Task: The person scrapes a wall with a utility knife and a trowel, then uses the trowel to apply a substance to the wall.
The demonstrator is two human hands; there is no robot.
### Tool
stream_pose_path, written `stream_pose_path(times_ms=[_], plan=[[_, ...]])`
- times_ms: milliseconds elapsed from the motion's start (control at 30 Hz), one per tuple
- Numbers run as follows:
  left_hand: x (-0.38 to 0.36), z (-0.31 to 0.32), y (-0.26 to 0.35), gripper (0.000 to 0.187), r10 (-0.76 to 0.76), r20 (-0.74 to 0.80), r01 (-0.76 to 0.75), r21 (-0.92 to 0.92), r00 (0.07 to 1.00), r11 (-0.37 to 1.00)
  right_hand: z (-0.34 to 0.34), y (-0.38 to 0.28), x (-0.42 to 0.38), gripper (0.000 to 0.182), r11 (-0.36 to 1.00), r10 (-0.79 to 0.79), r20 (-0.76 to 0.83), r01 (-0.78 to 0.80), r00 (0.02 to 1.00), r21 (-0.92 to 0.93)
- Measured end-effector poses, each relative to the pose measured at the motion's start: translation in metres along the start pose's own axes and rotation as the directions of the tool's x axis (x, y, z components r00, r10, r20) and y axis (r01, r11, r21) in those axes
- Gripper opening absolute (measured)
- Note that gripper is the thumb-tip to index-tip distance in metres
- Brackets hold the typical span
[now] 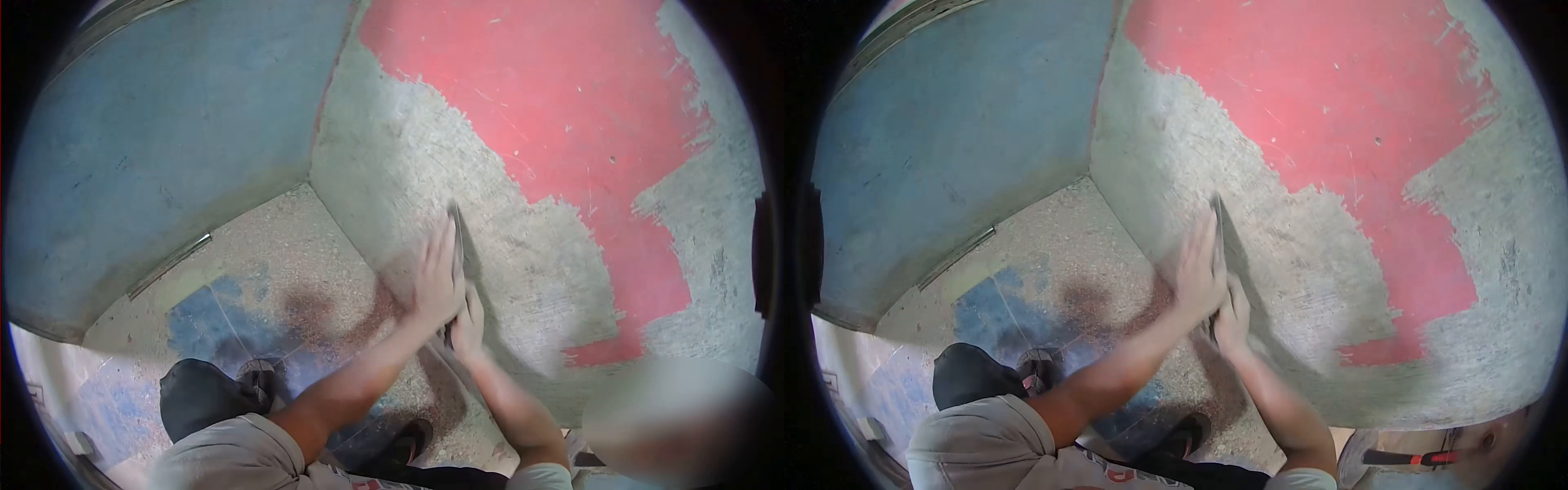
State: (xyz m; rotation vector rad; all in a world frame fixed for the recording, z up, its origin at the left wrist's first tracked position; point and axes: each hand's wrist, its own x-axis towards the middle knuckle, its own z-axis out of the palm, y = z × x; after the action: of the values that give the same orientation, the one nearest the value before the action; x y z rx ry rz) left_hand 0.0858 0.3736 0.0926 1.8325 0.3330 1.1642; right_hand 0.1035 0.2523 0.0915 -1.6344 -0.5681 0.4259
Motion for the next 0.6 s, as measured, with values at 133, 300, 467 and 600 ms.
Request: stream_pose_path(times_ms=[133,300,467,600], plan=[[-0.081,0.018,0.005,0.078,-0.095,0.195,0.107,-0.053,0.976,0.993,-0.032,0.047,-0.062,0.036,0.885,-0.176,-0.052,0.135,0.983,-0.447],[-0.098,0.030,0.020,0.088,-0.068,0.257,0.074,-0.015,0.964,0.997,-0.055,0.054,-0.078,0.046,0.773,-0.222,0.008,0.180,0.975,-0.608],[-0.080,0.035,0.059,0.091,0.098,0.286,-0.041,-0.199,0.953,0.979,-0.082,0.070,-0.076,0.056,0.633,-0.464,0.049,0.370,0.884,-0.680],[-0.046,0.029,0.115,0.070,0.080,0.244,0.089,-0.609,0.967,0.788,-0.079,0.003,-0.082,0.063,0.723,-0.562,-0.083,0.440,0.823,-0.533]])
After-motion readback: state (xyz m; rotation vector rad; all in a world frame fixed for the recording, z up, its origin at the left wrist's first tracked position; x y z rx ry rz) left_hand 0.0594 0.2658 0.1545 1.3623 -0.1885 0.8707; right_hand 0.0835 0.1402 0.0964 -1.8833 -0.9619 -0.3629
